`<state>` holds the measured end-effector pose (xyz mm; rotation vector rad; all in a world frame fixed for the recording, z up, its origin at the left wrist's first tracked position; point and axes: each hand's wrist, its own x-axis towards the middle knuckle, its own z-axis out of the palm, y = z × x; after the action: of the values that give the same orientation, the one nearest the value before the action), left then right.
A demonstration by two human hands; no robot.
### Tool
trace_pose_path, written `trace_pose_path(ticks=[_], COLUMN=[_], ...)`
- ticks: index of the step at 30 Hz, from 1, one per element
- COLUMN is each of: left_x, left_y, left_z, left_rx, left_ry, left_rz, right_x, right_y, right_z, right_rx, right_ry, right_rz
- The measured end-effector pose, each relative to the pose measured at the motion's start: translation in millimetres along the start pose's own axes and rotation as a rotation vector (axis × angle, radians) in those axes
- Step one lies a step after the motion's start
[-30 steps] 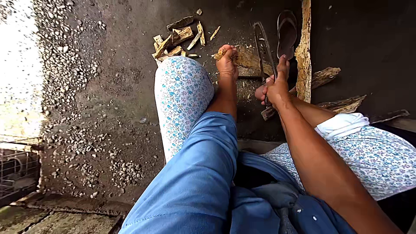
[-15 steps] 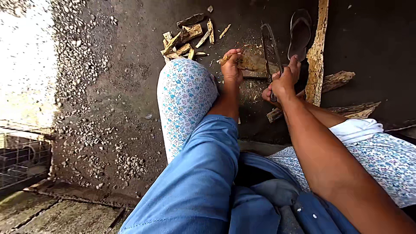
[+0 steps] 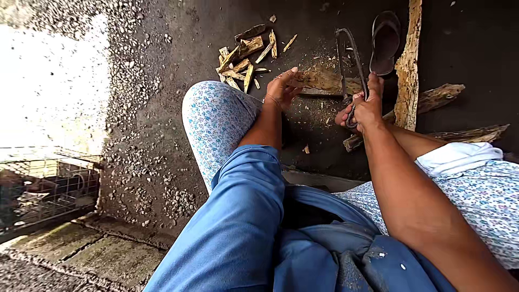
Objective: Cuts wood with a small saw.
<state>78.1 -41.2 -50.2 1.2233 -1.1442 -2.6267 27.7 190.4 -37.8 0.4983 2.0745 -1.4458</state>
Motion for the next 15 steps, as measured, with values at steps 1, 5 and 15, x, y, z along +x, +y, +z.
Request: trace_pose_path(ticks=[1, 5, 15], left_x=[-1, 4, -2], left_y=[-3, -31, -22], left_z=[4, 37, 82], left_rx=[-0.018, -0.228, -0.22], left_ry=[0.003, 0.217, 0.731], left_rz=[0.044, 0.189, 0.073], right_x=[-2, -9, -26], right_y=[-2, -2, 3], right_z=[1, 16, -2], right_rx=[0.028, 0.094, -0.159], right_ry=[0.009, 0.054, -0.068], right_rz=[0.006, 0.034, 0.083])
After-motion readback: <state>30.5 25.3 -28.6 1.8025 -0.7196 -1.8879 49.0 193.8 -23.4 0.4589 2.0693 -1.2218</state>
